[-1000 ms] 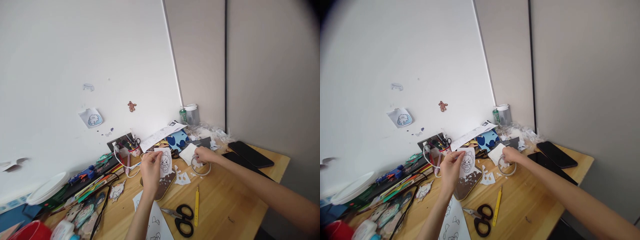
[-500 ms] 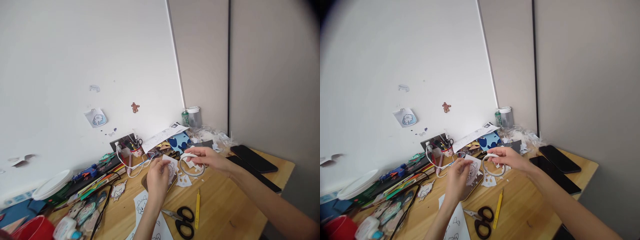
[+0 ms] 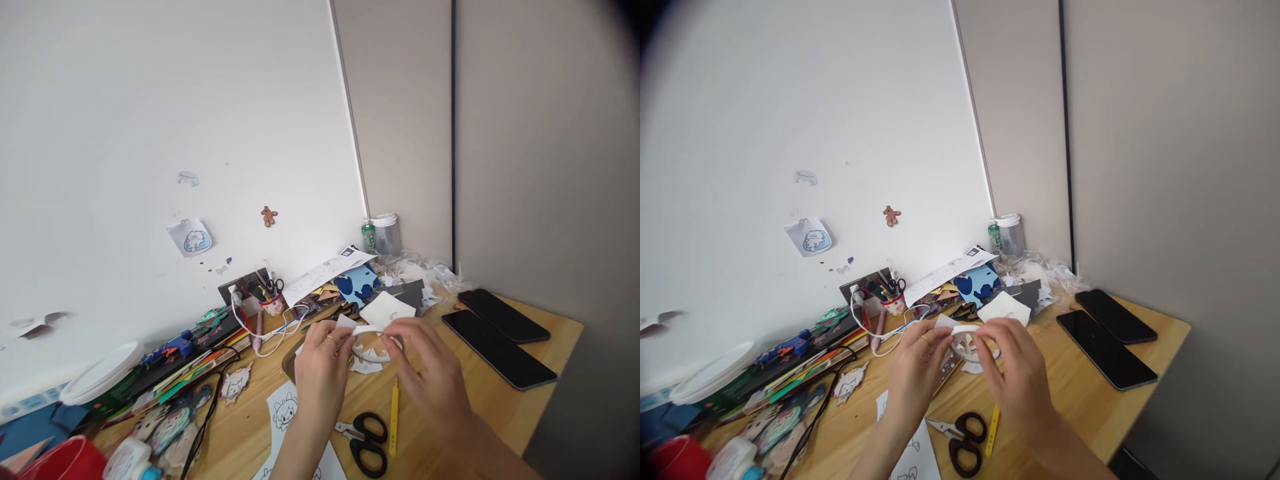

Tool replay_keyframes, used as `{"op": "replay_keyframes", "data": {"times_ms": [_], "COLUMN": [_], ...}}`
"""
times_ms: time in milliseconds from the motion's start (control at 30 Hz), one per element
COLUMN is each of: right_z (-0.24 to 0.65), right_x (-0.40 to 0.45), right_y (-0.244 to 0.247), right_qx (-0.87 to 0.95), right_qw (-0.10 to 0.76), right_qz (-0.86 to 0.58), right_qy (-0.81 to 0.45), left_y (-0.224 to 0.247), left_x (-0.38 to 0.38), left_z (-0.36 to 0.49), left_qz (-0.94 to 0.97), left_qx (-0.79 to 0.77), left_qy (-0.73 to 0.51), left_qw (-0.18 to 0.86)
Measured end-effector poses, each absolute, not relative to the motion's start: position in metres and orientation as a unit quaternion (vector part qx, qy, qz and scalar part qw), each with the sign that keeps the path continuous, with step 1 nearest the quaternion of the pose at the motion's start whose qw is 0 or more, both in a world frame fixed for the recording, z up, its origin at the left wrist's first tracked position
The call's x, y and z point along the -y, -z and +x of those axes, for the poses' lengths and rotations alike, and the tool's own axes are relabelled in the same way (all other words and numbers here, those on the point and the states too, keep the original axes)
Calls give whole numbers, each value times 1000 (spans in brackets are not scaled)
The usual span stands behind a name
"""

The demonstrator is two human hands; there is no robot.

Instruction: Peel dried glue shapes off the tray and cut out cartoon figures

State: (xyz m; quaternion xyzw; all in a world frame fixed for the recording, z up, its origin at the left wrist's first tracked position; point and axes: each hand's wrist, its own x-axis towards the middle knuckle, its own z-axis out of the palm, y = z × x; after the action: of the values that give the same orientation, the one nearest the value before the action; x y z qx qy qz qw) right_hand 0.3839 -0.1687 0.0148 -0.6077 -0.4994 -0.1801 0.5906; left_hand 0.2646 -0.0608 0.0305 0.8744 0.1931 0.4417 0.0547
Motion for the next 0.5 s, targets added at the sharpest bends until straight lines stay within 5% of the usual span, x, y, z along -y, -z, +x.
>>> {"op": "replay_keyframes", "data": {"times_ms": [133, 333, 500], "right_z": [361, 357, 374], "right_x": [179, 173, 156], "right_y": [6, 1, -18], "right_qx": [472, 378, 303], "right_qw": [631, 771, 832], "right_qz": [-575, -447, -278], "right_qy": [217, -249, -373], "left_y": [-31, -32, -26], "left_x": [64, 75, 81], "left_z": [263, 261, 268], "left_qz": [862, 859, 860], "left_qx": [-171, -105, -78], "left_qy": [-476, -500, -505], "left_qw": [3, -39, 9]}}
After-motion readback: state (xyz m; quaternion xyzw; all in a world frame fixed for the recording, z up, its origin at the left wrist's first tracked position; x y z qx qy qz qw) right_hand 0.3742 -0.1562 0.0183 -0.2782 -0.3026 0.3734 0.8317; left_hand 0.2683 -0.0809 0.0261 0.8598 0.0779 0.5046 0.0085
